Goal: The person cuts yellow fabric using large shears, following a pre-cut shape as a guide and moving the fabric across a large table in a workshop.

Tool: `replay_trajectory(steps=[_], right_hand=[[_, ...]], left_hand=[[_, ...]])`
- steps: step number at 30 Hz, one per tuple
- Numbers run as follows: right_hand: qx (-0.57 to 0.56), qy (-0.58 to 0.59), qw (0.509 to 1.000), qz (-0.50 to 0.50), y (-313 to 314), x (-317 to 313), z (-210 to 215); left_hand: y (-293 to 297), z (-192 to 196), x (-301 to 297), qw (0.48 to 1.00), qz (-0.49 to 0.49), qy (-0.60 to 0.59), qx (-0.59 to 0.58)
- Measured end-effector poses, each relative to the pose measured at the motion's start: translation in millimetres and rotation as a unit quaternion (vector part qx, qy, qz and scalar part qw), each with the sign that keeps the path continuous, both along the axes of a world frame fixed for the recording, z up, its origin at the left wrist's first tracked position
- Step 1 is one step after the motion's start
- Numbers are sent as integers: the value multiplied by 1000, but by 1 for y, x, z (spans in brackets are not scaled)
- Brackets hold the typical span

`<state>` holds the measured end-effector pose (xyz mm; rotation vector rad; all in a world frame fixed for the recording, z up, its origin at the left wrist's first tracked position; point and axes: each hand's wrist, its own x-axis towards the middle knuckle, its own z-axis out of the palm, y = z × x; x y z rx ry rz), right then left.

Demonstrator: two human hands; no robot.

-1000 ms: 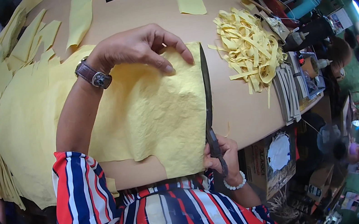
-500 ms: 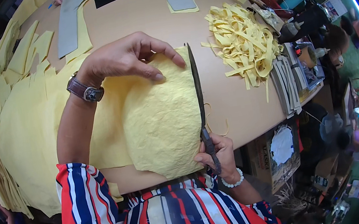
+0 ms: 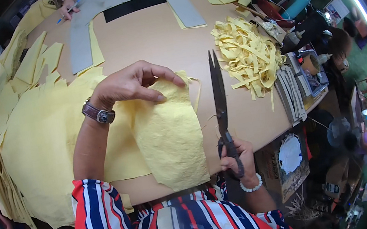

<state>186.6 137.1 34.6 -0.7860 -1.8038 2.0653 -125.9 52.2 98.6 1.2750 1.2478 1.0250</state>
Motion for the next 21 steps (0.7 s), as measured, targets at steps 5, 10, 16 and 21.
replay_trajectory(steps=[5, 10, 16, 21], right_hand=[[66, -134, 989, 6, 16, -10, 27], [361, -150, 905, 168, 19, -57, 37], [486, -132, 849, 161, -28, -126, -12], [452, -18, 885, 107, -19, -140, 0]], left_hand=[[-29, 2, -4, 997, 67, 4, 36], [-87, -37, -24, 984, 157, -38, 76], [-115, -94, -15, 918, 219, -255, 211], [-122, -117, -13, 871, 247, -357, 231]])
